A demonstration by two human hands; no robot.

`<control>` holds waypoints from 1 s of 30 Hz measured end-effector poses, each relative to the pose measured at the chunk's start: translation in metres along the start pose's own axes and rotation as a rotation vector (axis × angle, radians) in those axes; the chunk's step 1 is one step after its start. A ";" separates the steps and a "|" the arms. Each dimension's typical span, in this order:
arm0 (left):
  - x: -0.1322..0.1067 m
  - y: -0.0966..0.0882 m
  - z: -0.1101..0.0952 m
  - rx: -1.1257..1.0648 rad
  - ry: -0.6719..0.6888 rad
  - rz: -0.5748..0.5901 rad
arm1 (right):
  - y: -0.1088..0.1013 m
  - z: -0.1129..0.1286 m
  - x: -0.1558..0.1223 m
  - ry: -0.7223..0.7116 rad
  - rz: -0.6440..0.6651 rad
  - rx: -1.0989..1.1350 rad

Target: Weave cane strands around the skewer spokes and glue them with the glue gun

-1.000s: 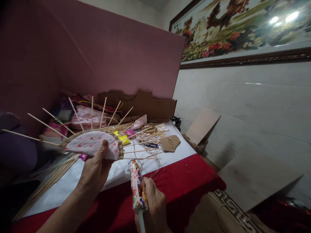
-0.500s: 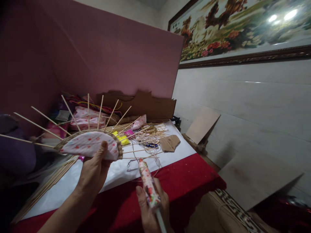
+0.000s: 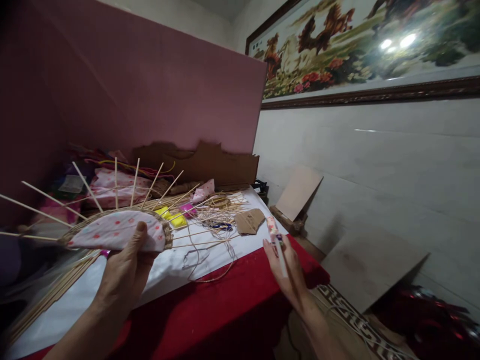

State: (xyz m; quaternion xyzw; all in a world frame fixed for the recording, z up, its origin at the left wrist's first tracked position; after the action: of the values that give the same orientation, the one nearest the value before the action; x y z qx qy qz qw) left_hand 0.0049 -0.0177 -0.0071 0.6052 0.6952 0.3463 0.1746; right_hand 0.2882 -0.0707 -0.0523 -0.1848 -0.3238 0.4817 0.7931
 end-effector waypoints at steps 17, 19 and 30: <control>-0.001 0.003 -0.003 -0.051 0.015 -0.013 | 0.008 0.011 0.034 -0.396 0.243 -0.396; -0.002 0.003 -0.003 -0.045 0.023 -0.002 | 0.021 0.039 0.012 -0.416 0.267 -0.036; -0.003 0.004 -0.003 -0.031 -0.001 0.003 | 0.101 0.106 -0.041 0.044 0.599 1.113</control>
State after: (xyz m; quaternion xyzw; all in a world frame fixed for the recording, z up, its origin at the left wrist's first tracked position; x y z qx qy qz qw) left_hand 0.0063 -0.0209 -0.0030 0.6039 0.6887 0.3567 0.1838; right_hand 0.1361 -0.0615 -0.0506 0.1628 0.0572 0.7753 0.6076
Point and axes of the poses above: each hand's wrist, its own x-axis towards the middle knuckle, its own y-axis out of the palm, z = x × y, the point moved 1 cm from there along x, towards the middle knuckle, and after that the axes turned 14 degrees about z, right-handed, at the moved point
